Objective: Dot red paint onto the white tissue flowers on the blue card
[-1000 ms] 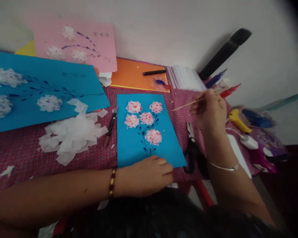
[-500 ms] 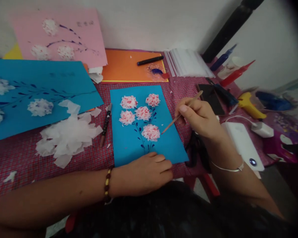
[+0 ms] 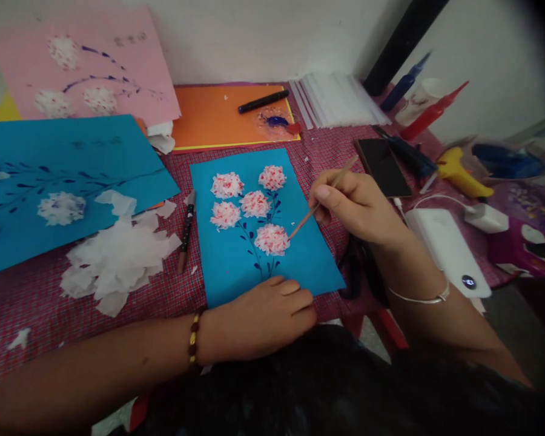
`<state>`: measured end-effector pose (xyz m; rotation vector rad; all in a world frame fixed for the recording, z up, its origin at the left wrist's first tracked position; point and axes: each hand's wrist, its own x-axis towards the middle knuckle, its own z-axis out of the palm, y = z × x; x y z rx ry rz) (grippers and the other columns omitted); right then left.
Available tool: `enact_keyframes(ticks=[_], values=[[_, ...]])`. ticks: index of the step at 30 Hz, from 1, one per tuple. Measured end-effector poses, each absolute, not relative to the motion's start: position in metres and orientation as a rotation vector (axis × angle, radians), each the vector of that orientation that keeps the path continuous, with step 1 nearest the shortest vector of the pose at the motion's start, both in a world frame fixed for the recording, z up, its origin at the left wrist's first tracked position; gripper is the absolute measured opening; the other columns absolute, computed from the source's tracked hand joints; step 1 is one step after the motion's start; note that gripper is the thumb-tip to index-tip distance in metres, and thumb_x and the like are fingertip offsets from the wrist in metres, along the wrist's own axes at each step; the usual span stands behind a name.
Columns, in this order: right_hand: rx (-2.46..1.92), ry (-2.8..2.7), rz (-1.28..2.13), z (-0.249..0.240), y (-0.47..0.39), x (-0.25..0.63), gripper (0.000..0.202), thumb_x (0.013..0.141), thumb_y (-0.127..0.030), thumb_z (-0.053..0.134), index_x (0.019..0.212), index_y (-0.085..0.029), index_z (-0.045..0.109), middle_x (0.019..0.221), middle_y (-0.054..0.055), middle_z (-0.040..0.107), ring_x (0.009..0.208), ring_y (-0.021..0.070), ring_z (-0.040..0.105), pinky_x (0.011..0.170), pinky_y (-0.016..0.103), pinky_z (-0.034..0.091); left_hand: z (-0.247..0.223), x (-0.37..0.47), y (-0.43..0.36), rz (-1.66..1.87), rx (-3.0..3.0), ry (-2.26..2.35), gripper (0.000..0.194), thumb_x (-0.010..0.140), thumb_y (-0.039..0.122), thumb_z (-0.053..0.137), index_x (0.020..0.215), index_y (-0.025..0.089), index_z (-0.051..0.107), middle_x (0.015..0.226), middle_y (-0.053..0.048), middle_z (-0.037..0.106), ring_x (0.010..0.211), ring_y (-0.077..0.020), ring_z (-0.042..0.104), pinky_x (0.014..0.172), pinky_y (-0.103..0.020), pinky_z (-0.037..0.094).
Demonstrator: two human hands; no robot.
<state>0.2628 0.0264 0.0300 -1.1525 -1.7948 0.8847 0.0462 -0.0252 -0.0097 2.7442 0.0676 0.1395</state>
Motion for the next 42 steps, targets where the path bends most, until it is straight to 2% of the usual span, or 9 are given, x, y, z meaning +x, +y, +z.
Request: enact_keyframes(ticks=[10,15,18,24,28,33,42], values=[[-1.091,-1.849,0.882,0.024,0.029,0.261,0.040,0.091,-0.049,0.052,0.069,-0.017,0.057,0.068,0.001,0.058,0.055,0.0077,0.053,0.052,0.023,0.042,-0.011,0.046,-0.026,0.143,2.745,0.085,0.006,0.093,0.021,0.053,0.093,0.017,0.056,0.093,-0.002,0.058,0.083,-0.0180,0.047,0.072,-0.035,0.037],[-1.091,-1.852,0.854,0.023,0.030,0.263,0.040,0.092,-0.046,0.053,0.064,-0.017,0.052,0.068,0.001,0.058,0.057,0.0078,0.052,0.053,0.023,0.041,-0.012,0.046,-0.026,0.170,2.746,0.070,0.006,0.092,0.022,0.055,0.094,0.017,0.057,0.092,-0.002,0.059,0.082,-0.0179,0.047,0.071,-0.035,0.037],[-1.091,-1.902,0.859,0.022,0.030,0.262,0.041,0.093,-0.046,0.052,0.064,-0.017,0.052,0.069,0.001,0.058,0.058,0.0075,0.053,0.056,0.023,0.042,-0.012,0.046,-0.025,0.174,2.753,0.077,0.006,0.092,0.022,0.055,0.094,0.017,0.057,0.092,-0.002,0.059,0.082,-0.0178,0.047,0.071,-0.035,0.037],[-1.126,-1.828,0.851,0.023,0.030,0.264,0.039,0.092,-0.047,0.052,0.066,-0.017,0.053,0.067,0.000,0.057,0.055,0.0074,0.051,0.051,0.023,0.040,-0.013,0.046,-0.026,0.196,2.755,0.075,0.004,0.091,0.021,0.056,0.091,0.017,0.056,0.092,-0.002,0.058,0.082,-0.0175,0.047,0.071,-0.034,0.037],[-1.121,-1.878,0.887,0.021,0.031,0.260,0.042,0.092,-0.048,0.052,0.064,-0.017,0.053,0.068,0.001,0.058,0.059,0.0077,0.053,0.056,0.022,0.043,-0.013,0.046,-0.027,0.193,2.751,0.080,0.005,0.092,0.022,0.055,0.092,0.017,0.056,0.091,-0.002,0.059,0.082,-0.0177,0.048,0.071,-0.034,0.037],[-1.114,-1.853,0.942,0.018,0.030,0.256,0.040,0.092,-0.050,0.051,0.069,-0.017,0.055,0.072,0.001,0.059,0.055,0.0064,0.053,0.052,0.022,0.043,-0.011,0.046,-0.026,0.185,2.756,0.075,0.005,0.092,0.021,0.055,0.093,0.017,0.057,0.092,-0.003,0.059,0.082,-0.0176,0.048,0.071,-0.034,0.037],[-1.167,-1.740,0.879,0.022,0.031,0.264,0.039,0.091,-0.051,0.051,0.075,-0.017,0.058,0.067,0.000,0.058,0.054,0.0070,0.055,0.051,0.021,0.044,-0.013,0.046,-0.026,0.162,2.750,0.080,0.006,0.093,0.022,0.053,0.093,0.017,0.057,0.092,-0.003,0.059,0.082,-0.0181,0.048,0.071,-0.034,0.036]])
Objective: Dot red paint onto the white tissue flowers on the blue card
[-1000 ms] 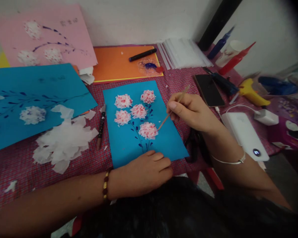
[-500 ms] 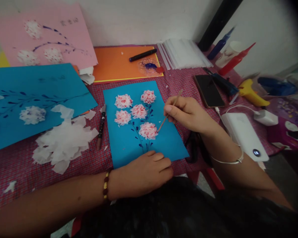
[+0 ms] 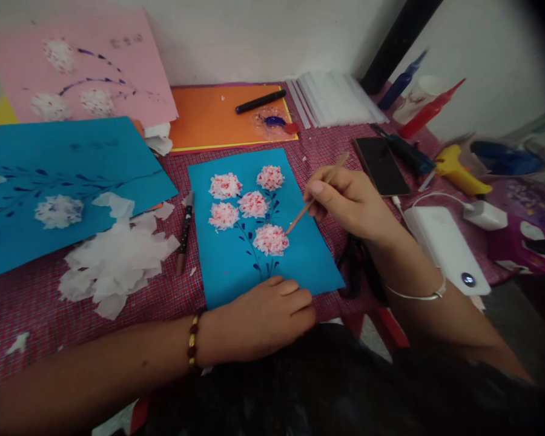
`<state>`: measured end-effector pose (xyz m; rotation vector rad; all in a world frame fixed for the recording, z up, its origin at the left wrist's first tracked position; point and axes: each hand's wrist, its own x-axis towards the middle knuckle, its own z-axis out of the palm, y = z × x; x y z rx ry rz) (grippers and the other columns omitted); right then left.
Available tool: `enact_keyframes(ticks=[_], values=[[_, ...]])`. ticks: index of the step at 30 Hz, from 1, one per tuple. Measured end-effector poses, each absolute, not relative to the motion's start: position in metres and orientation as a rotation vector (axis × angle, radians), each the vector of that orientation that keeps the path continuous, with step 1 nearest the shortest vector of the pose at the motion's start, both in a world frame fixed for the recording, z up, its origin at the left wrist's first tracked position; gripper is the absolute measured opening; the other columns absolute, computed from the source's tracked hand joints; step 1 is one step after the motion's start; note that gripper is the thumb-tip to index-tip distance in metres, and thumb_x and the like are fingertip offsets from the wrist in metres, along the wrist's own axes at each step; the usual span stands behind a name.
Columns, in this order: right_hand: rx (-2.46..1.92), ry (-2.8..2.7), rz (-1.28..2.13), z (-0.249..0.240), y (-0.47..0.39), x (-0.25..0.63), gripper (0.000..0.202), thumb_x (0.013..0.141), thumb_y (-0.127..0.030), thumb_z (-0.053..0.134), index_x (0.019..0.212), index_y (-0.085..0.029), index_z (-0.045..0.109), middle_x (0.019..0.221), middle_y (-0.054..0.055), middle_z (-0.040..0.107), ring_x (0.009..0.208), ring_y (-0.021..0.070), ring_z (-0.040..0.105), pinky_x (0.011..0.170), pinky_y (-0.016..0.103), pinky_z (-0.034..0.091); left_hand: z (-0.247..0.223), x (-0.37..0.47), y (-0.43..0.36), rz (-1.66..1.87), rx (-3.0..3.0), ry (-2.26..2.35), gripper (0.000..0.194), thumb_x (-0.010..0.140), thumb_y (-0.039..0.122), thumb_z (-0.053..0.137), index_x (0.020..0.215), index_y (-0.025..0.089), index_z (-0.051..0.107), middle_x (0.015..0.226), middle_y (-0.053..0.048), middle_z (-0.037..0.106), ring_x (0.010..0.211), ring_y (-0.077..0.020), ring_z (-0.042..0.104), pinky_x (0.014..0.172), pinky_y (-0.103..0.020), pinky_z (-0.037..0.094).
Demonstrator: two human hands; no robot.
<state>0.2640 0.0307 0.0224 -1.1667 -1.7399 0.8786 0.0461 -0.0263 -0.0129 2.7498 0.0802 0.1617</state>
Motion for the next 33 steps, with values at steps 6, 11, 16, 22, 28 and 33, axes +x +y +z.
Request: enact_keyframes(ticks=[6,11,16,22,28,33], values=[[-1.132,-1.795,0.888,0.020,0.031,0.262,0.037,0.092,-0.049,0.051,0.074,-0.017,0.057,0.067,0.000,0.059,0.054,0.0074,0.055,0.051,0.022,0.044,-0.011,0.047,-0.025,0.187,2.760,0.080,0.006,0.092,0.022,0.055,0.091,0.017,0.056,0.091,-0.002,0.059,0.081,-0.0177,0.047,0.070,-0.034,0.036],[-1.151,-1.754,0.867,0.020,0.031,0.263,0.038,0.091,-0.051,0.051,0.074,-0.017,0.058,0.068,0.000,0.058,0.055,0.0073,0.055,0.053,0.022,0.044,-0.010,0.048,-0.025,0.197,2.761,0.081,0.005,0.091,0.022,0.056,0.090,0.017,0.057,0.090,-0.002,0.059,0.081,-0.0172,0.048,0.070,-0.033,0.037],[-1.153,-1.788,0.906,0.021,0.030,0.261,0.039,0.089,-0.053,0.053,0.073,-0.018,0.057,0.069,0.001,0.059,0.056,0.0085,0.055,0.053,0.023,0.044,-0.010,0.047,-0.026,0.184,2.757,0.077,0.005,0.091,0.022,0.056,0.091,0.017,0.057,0.091,-0.002,0.059,0.081,-0.0176,0.047,0.070,-0.034,0.036],[-1.174,-1.772,0.908,0.024,0.030,0.265,0.040,0.089,-0.053,0.055,0.070,-0.018,0.057,0.065,-0.001,0.058,0.053,0.0078,0.054,0.049,0.022,0.042,-0.010,0.046,-0.025,0.179,2.756,0.078,0.005,0.091,0.022,0.056,0.091,0.017,0.056,0.092,-0.002,0.059,0.081,-0.0176,0.047,0.071,-0.033,0.036],[-1.164,-1.818,1.028,0.016,0.031,0.255,0.039,0.089,-0.054,0.054,0.074,-0.018,0.058,0.066,0.000,0.062,0.052,0.0083,0.056,0.049,0.023,0.045,-0.010,0.047,-0.025,0.162,2.748,0.076,0.004,0.092,0.020,0.055,0.091,0.017,0.056,0.092,-0.003,0.059,0.082,-0.0178,0.047,0.071,-0.034,0.036],[-1.138,-1.781,1.016,0.022,0.029,0.259,0.039,0.087,-0.052,0.057,0.069,-0.018,0.055,0.067,0.000,0.062,0.051,0.0077,0.056,0.047,0.022,0.044,-0.011,0.047,-0.026,0.192,2.750,0.078,0.005,0.092,0.022,0.055,0.090,0.017,0.056,0.091,-0.002,0.059,0.081,-0.0178,0.047,0.071,-0.034,0.036]])
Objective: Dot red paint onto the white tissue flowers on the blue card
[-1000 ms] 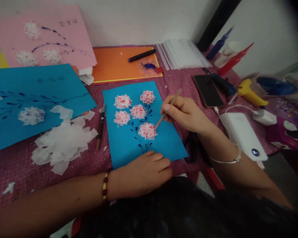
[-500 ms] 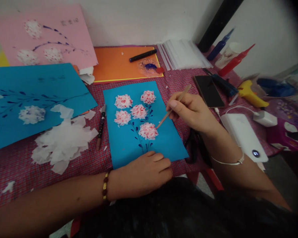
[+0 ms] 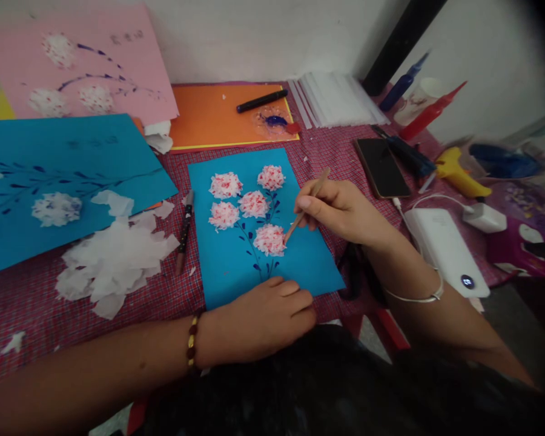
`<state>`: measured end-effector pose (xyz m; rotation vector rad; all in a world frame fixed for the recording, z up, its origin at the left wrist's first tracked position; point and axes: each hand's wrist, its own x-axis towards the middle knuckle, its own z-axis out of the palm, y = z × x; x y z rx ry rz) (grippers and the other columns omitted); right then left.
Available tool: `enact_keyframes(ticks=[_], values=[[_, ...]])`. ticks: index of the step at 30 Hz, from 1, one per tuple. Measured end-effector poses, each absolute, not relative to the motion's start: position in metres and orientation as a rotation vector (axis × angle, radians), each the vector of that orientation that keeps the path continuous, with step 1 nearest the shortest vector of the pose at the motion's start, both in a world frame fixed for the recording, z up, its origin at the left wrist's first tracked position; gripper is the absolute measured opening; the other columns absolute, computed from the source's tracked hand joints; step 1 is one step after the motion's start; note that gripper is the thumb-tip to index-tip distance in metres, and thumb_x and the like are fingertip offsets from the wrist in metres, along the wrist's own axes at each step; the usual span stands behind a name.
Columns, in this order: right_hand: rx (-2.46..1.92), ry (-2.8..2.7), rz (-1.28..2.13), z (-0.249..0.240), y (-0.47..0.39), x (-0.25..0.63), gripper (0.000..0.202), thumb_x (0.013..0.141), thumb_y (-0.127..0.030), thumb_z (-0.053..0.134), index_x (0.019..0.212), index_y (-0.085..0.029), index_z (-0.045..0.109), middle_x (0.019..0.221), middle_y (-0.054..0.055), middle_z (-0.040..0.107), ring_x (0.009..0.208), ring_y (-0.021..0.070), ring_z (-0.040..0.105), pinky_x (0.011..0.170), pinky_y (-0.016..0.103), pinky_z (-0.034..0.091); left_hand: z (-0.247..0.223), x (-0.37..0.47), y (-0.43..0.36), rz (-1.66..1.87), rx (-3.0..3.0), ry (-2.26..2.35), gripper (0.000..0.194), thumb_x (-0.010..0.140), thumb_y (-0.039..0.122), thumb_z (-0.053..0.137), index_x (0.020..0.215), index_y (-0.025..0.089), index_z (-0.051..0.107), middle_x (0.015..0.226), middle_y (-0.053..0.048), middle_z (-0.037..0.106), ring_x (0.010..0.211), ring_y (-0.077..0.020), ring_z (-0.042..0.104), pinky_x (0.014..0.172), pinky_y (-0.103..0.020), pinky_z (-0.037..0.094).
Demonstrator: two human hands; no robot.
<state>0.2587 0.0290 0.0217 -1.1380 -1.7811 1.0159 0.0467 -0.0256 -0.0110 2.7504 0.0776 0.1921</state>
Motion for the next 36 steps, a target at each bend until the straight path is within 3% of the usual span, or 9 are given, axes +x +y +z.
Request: enact_keyframes(ticks=[20,26,36], values=[[-1.191,-1.728,1.015,0.027,0.028,0.262,0.038,0.086,-0.055,0.057,0.072,-0.019,0.057,0.059,-0.001,0.059,0.050,0.0086,0.055,0.046,0.022,0.044,-0.012,0.047,-0.026,0.205,2.745,0.069,0.004,0.091,0.021,0.056,0.089,0.018,0.057,0.091,-0.002,0.058,0.081,-0.0178,0.047,0.070,-0.034,0.037],[-1.137,-1.779,1.035,0.023,0.029,0.258,0.039,0.086,-0.053,0.059,0.067,-0.019,0.055,0.068,0.000,0.062,0.052,0.0075,0.056,0.046,0.021,0.044,-0.011,0.046,-0.026,0.216,2.747,0.078,0.004,0.089,0.020,0.059,0.088,0.017,0.056,0.090,-0.002,0.058,0.080,-0.0174,0.047,0.069,-0.033,0.037],[-1.172,-1.741,1.021,0.022,0.029,0.261,0.036,0.087,-0.053,0.057,0.075,-0.018,0.059,0.063,0.000,0.061,0.052,0.0081,0.057,0.048,0.022,0.045,-0.012,0.046,-0.025,0.176,2.741,0.068,0.005,0.092,0.021,0.053,0.091,0.017,0.056,0.093,-0.002,0.058,0.082,-0.0180,0.047,0.071,-0.035,0.036]])
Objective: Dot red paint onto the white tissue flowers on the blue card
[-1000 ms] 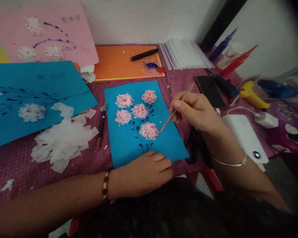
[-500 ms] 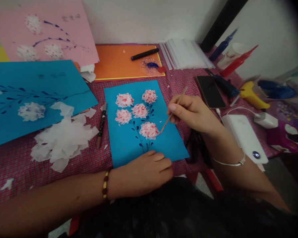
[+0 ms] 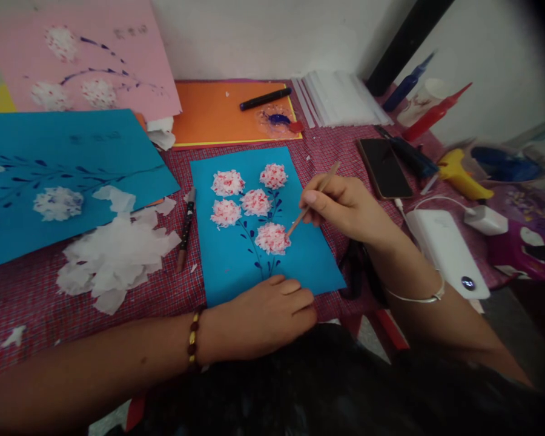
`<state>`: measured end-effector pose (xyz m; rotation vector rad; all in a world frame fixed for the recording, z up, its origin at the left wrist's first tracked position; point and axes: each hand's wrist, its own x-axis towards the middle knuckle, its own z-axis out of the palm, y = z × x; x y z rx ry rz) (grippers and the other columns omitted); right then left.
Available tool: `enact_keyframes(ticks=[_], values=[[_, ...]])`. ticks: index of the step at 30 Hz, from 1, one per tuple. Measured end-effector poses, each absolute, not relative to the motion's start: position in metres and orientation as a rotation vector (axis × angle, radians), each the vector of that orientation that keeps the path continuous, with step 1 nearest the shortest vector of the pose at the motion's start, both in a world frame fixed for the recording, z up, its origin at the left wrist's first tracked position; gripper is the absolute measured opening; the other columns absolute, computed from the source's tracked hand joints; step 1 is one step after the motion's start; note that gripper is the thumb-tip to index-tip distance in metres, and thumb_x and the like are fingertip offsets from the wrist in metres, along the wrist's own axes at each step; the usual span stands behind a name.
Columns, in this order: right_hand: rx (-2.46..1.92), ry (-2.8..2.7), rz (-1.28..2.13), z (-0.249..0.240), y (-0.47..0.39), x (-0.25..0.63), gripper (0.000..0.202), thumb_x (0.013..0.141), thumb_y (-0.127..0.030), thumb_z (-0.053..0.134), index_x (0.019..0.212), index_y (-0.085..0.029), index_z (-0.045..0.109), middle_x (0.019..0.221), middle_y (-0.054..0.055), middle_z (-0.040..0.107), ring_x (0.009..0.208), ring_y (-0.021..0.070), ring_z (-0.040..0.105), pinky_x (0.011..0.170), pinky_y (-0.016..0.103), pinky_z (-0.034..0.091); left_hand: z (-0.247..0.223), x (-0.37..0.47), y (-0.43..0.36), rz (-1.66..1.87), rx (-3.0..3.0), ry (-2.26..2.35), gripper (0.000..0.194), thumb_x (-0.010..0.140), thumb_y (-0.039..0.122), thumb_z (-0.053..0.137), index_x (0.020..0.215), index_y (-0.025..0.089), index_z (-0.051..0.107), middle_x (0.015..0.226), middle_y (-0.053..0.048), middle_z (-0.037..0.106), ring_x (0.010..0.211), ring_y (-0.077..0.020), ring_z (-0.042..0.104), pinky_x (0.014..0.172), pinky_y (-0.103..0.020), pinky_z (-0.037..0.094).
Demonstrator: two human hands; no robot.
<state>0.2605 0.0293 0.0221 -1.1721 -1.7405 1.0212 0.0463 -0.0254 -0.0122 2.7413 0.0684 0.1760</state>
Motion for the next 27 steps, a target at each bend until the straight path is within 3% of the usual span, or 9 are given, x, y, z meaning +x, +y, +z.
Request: enact_keyframes(ticks=[7,27], values=[[-1.172,-1.693,0.928,0.0261,0.0299,0.2660,0.035,0.087,-0.052,0.057,0.074,-0.019,0.060,0.065,0.000,0.061,0.052,0.0077,0.057,0.048,0.022,0.043,-0.0119,0.0464,-0.0256,0.165,2.738,0.064,0.004,0.092,0.021,0.054,0.091,0.017,0.056,0.093,-0.002,0.058,0.083,-0.0182,0.047,0.071,-0.035,0.036],[-1.139,-1.724,1.112,0.0172,0.0326,0.2571,0.037,0.082,-0.055,0.062,0.070,-0.020,0.061,0.060,-0.002,0.062,0.046,0.0090,0.056,0.043,0.023,0.043,-0.0115,0.0466,-0.0252,0.204,2.739,0.067,0.003,0.091,0.020,0.057,0.090,0.017,0.056,0.091,-0.003,0.059,0.081,-0.0178,0.047,0.070,-0.035,0.037]])
